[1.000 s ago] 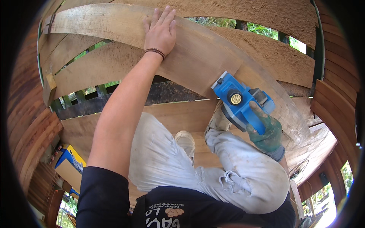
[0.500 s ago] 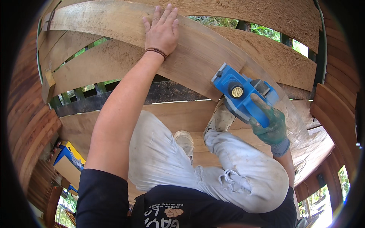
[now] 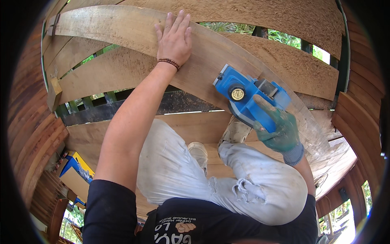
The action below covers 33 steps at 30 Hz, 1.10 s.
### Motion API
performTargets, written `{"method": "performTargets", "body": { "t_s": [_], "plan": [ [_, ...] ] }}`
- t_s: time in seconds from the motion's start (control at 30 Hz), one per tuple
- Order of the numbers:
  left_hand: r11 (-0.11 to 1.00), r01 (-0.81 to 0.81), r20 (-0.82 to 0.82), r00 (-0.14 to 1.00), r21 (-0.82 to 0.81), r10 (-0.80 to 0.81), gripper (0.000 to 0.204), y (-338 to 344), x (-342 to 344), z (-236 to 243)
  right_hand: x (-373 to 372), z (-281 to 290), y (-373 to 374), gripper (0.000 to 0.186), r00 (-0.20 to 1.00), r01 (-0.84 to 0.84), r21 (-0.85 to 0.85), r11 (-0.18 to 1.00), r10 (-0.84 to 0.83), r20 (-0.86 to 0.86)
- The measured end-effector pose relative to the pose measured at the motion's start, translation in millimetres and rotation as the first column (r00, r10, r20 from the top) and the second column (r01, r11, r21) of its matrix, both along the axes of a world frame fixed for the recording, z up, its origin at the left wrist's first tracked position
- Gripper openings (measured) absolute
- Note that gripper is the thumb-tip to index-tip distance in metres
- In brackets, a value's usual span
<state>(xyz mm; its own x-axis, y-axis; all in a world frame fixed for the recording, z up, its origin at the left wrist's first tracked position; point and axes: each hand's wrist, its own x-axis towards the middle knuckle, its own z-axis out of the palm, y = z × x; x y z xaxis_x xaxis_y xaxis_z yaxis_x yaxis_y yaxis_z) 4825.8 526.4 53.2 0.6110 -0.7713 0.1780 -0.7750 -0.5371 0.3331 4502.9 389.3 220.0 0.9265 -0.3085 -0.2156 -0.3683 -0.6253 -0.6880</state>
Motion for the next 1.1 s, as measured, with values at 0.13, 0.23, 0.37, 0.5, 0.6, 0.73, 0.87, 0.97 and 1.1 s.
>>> {"method": "performTargets", "body": {
  "t_s": [0.13,0.23,0.37,0.5,0.6,0.73,0.87,0.97,1.1],
  "plan": [
    [1.0,-0.003,-0.004,1.0,0.007,0.003,0.044,-1,-2,1,5,-1,1,0.061,1.0,-0.001,0.01,1.0,0.001,-0.001],
    [1.0,0.002,-0.036,0.999,0.016,-0.002,0.047,-3,-5,3,8,-1,1,0.061,1.0,0.0,0.018,1.0,0.001,-0.01],
    [1.0,0.006,-0.043,0.999,0.014,-0.005,0.047,-4,-6,4,15,-2,3,0.064,0.999,-0.01,-0.047,0.999,0.012,0.044],
    [1.0,0.01,-0.025,1.0,0.029,-0.009,0.047,-4,-6,6,19,-1,4,0.064,0.999,-0.021,-0.031,0.999,0.02,-0.026],
    [1.0,0.012,-0.008,1.0,0.026,-0.012,0.046,-4,-4,6,17,2,3,0.065,0.996,-0.029,-0.002,1.0,0.029,-0.081],
    [0.999,-0.006,-0.009,1.0,0.031,0.006,0.044,-3,-1,3,2,13,2,0.069,1.0,-0.024,-0.037,0.999,0.024,0.004],
    [1.0,0.008,0.042,0.999,-0.023,-0.007,0.043,-1,2,-2,-33,30,8,0.073,0.994,-0.013,-0.016,1.0,0.012,-0.105],
    [1.0,0.016,0.055,0.998,-0.022,-0.015,0.043,0,4,-5,-53,23,14,0.068,0.998,-0.067,0.012,0.998,0.067,-0.012],
    [1.0,0.005,0.036,0.999,0.02,-0.005,0.045,0,4,-3,-65,16,24,0.069,0.999,-0.032,-0.013,0.999,0.031,-0.039]
  ]
}}
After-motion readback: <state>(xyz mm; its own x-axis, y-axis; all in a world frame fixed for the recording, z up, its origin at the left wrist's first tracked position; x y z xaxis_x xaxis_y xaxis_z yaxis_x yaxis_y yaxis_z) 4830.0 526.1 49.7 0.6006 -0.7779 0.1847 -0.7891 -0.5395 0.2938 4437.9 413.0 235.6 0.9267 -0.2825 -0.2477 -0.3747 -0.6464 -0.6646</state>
